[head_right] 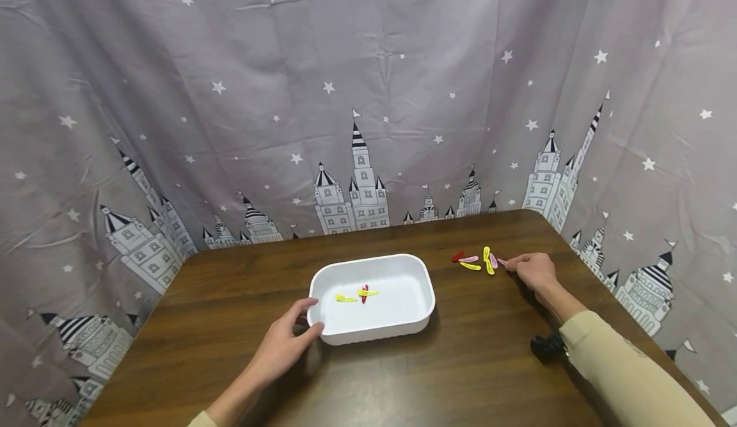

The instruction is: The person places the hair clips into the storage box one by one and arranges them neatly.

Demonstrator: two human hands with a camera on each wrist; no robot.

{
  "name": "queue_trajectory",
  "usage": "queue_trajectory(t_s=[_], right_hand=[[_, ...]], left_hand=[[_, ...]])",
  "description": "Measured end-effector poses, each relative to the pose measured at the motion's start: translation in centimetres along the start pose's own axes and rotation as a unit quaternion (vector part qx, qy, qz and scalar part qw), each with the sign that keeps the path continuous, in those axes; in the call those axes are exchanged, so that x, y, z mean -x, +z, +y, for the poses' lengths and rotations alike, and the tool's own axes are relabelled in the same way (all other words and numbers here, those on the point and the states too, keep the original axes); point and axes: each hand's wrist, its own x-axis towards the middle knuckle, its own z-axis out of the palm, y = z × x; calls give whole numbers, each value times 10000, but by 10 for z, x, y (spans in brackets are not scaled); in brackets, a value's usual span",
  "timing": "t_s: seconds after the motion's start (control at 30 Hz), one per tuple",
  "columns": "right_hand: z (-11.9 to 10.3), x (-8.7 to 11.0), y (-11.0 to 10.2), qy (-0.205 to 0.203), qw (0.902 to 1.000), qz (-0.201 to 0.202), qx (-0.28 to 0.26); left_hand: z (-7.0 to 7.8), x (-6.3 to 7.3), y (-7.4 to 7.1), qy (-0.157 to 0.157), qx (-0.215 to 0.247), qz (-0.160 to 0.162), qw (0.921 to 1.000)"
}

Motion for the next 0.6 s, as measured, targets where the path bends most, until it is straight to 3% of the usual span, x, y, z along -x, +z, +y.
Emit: queue_trajectory(t_s=[0.27,0.6], right_hand=[[-7,-2,1,-372,9985,322,248],[-42,1,3,-815,9960,119,336]], left_hand=[[-1,0,0,58,65,-20,10000],[1,1,0,30,82,-5,10000]])
